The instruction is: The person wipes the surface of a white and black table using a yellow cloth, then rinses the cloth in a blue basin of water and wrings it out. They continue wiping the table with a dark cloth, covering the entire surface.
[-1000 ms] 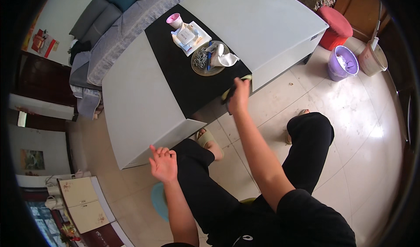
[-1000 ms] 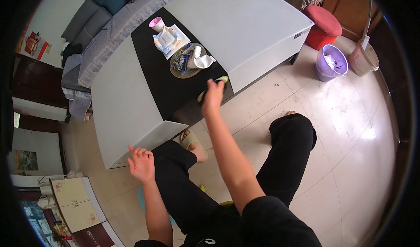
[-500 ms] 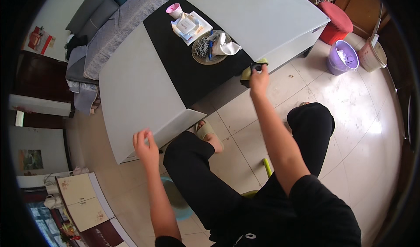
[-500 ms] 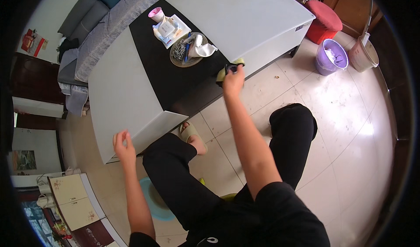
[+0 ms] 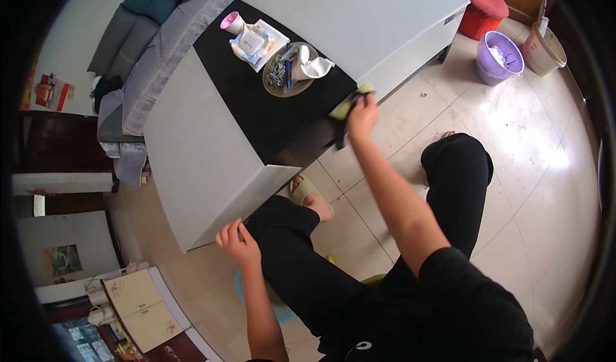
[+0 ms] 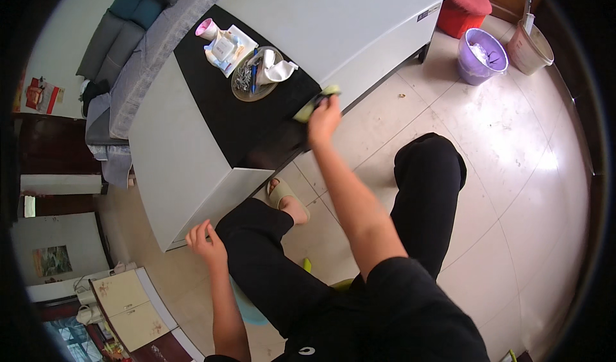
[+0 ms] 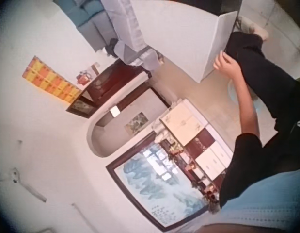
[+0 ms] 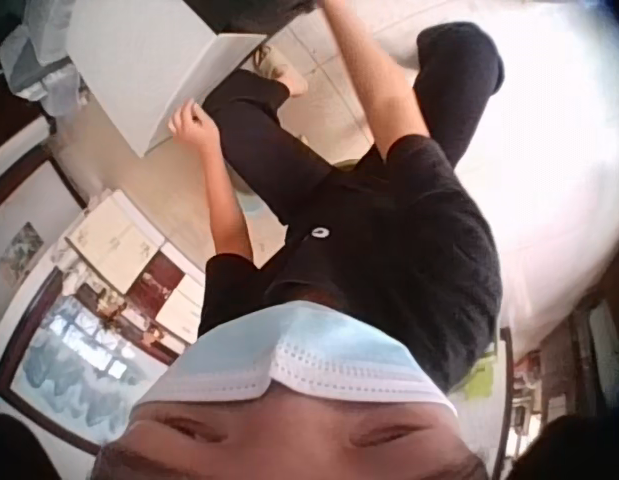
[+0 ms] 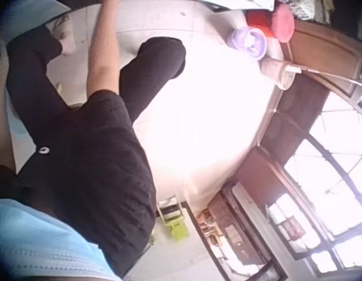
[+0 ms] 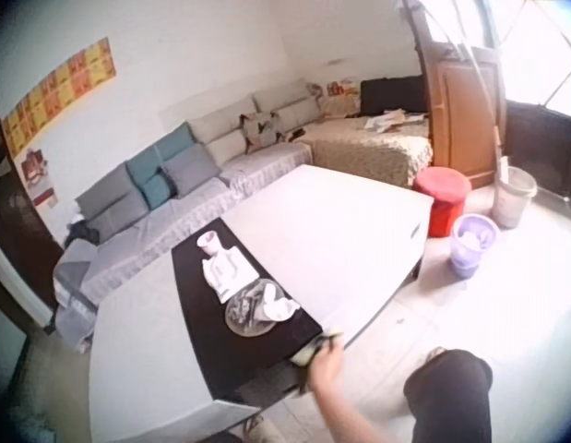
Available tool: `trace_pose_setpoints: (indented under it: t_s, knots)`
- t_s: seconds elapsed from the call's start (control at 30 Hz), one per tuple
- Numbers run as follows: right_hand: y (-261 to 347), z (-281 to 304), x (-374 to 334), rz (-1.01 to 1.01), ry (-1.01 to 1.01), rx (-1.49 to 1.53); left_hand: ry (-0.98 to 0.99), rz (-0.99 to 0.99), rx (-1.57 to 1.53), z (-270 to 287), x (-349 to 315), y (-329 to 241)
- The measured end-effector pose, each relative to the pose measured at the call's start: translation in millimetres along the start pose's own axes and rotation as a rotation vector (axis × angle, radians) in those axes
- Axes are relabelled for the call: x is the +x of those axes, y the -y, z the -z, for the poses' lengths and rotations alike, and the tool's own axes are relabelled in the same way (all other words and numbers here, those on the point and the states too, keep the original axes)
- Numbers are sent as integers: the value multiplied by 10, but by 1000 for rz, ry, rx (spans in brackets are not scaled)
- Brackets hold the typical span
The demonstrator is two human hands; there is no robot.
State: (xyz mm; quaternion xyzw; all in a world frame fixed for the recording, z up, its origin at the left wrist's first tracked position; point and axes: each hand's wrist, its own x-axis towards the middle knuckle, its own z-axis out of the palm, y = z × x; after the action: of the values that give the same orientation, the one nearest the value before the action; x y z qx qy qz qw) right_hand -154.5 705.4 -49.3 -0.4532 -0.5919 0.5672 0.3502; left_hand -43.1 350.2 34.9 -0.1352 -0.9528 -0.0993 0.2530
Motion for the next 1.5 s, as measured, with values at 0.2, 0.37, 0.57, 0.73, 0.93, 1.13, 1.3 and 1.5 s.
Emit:
trace_pose_setpoints:
  t_s: [0.2,0.37,0.57,0.73,0.93,1.13,1.3,1.5]
  knots:
    - [-258,-411,-694,-163,111,-45,-43,77,104,39,-4,-101]
    - [-547,-559,-1170,-353,464,-87,-18,-2,74,-17,75,-145]
    - [-877,-274,404,-196,217,26,-13,7,73,58,10,-193]
    - [-1234,-645,239,-187,112,-36,-5,-33,58,-58,88,-269]
    - [-1585,-1015,-1020,-951,422,697,29,-77,7,-125,254,-408]
    - [-1823,-918,-571,-820,381,579,30,-87,-24,-145,215,-404]
    - [-1890,-502,779,-529,286,326,63,-26,-16,-75,135,-352]
    - [-1505,-464,480,-357,172,-32,82,1,-46,-169,272,-391]
